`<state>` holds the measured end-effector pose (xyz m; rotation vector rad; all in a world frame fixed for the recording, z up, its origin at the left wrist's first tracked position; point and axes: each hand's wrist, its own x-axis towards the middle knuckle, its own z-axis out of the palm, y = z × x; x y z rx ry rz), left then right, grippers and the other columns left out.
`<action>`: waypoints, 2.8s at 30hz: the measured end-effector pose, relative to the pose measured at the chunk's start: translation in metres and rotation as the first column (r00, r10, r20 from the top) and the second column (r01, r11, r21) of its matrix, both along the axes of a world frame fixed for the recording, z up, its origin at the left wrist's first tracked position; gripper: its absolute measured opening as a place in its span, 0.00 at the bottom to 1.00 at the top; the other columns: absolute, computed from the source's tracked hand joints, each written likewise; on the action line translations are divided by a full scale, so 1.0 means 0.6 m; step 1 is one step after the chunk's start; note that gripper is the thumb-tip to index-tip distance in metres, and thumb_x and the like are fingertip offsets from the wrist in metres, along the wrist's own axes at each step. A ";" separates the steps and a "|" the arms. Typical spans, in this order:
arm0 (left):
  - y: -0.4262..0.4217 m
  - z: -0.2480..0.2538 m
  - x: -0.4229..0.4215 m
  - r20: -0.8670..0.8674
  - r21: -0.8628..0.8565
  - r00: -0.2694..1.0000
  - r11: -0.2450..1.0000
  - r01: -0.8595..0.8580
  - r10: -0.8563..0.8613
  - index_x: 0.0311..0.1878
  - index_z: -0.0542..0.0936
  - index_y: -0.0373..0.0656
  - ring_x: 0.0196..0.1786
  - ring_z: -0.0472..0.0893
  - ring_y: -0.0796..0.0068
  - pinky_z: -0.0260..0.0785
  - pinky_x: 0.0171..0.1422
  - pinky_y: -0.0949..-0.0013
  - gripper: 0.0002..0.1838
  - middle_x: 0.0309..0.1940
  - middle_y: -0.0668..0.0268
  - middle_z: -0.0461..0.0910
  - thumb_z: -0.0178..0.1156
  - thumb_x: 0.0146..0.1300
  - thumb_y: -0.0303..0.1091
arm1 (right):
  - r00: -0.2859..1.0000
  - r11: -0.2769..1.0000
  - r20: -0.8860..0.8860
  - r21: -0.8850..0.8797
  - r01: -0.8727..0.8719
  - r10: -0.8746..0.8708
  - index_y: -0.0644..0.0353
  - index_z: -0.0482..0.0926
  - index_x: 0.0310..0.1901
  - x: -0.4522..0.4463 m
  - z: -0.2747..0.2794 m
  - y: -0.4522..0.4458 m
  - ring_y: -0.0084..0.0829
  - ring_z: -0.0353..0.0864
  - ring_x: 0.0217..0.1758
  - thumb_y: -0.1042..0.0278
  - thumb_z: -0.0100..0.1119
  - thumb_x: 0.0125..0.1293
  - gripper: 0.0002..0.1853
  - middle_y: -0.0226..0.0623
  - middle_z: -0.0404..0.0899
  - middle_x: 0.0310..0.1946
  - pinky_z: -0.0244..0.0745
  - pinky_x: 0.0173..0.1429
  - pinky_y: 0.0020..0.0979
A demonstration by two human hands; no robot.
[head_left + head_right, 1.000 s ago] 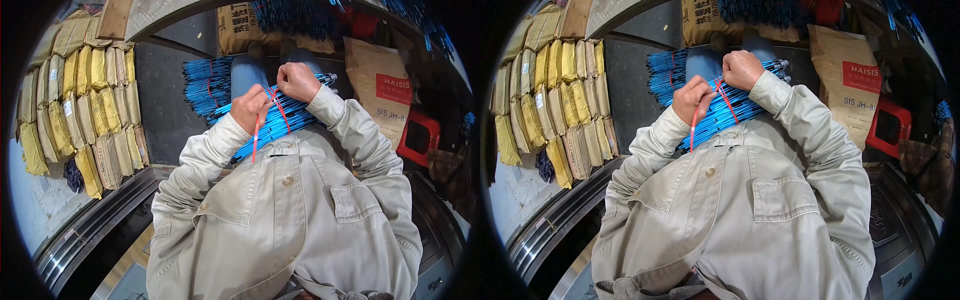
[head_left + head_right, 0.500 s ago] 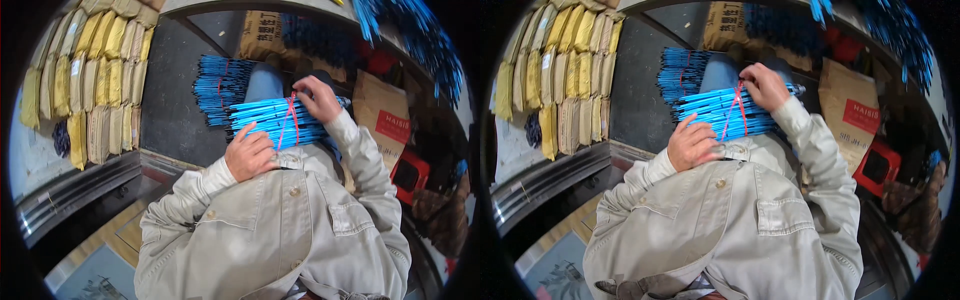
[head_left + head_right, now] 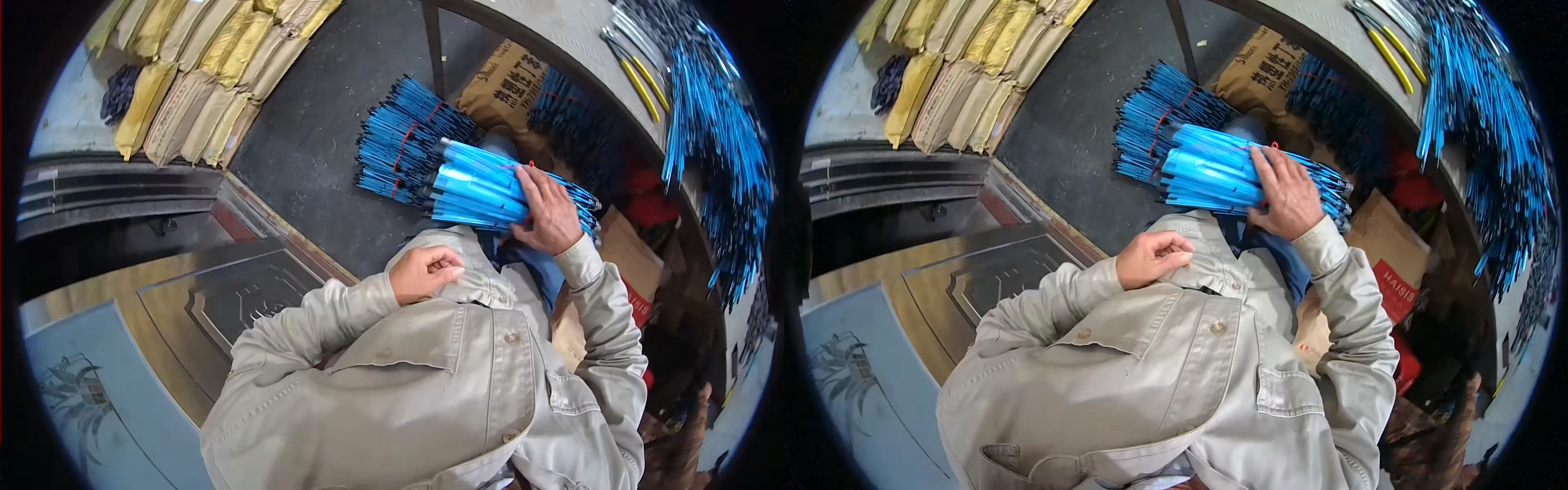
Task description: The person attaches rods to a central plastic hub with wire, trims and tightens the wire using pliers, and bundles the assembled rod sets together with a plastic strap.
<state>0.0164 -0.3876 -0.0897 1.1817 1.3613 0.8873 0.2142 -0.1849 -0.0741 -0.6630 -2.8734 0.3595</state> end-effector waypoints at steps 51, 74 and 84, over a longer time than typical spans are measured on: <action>0.360 -0.391 -0.293 0.464 -0.703 -0.098 0.299 -0.645 0.880 0.60 0.65 0.40 0.49 0.74 0.67 0.66 0.53 0.61 0.36 0.51 0.61 0.73 0.68 0.53 0.47 | 0.991 0.951 -0.056 -0.293 0.097 -0.118 0.57 0.58 0.63 -0.487 -0.355 0.200 0.51 0.66 0.55 0.57 0.67 0.45 0.43 0.51 0.66 0.51 0.62 0.56 0.46; 0.232 -0.487 -0.296 0.316 -0.731 0.404 0.492 -0.474 0.859 0.51 0.72 0.49 0.41 0.79 0.68 0.71 0.35 0.70 0.16 0.40 0.66 0.78 0.60 0.59 0.35 | 0.931 0.931 -0.258 -0.322 0.170 -0.259 0.58 0.78 0.42 -0.123 0.153 0.266 0.42 0.78 0.39 0.71 0.58 0.56 0.11 0.42 0.77 0.36 0.74 0.40 0.34; 0.245 -0.268 -0.156 0.474 -0.526 0.602 0.755 -0.392 0.643 0.54 0.72 0.41 0.42 0.80 0.68 0.72 0.45 0.71 0.20 0.42 0.57 0.79 0.57 0.62 0.40 | 0.472 0.439 0.058 0.481 0.759 -0.880 0.55 0.73 0.23 0.111 0.208 0.240 0.44 0.77 0.23 0.57 0.59 0.56 0.13 0.39 0.76 0.17 0.70 0.25 0.41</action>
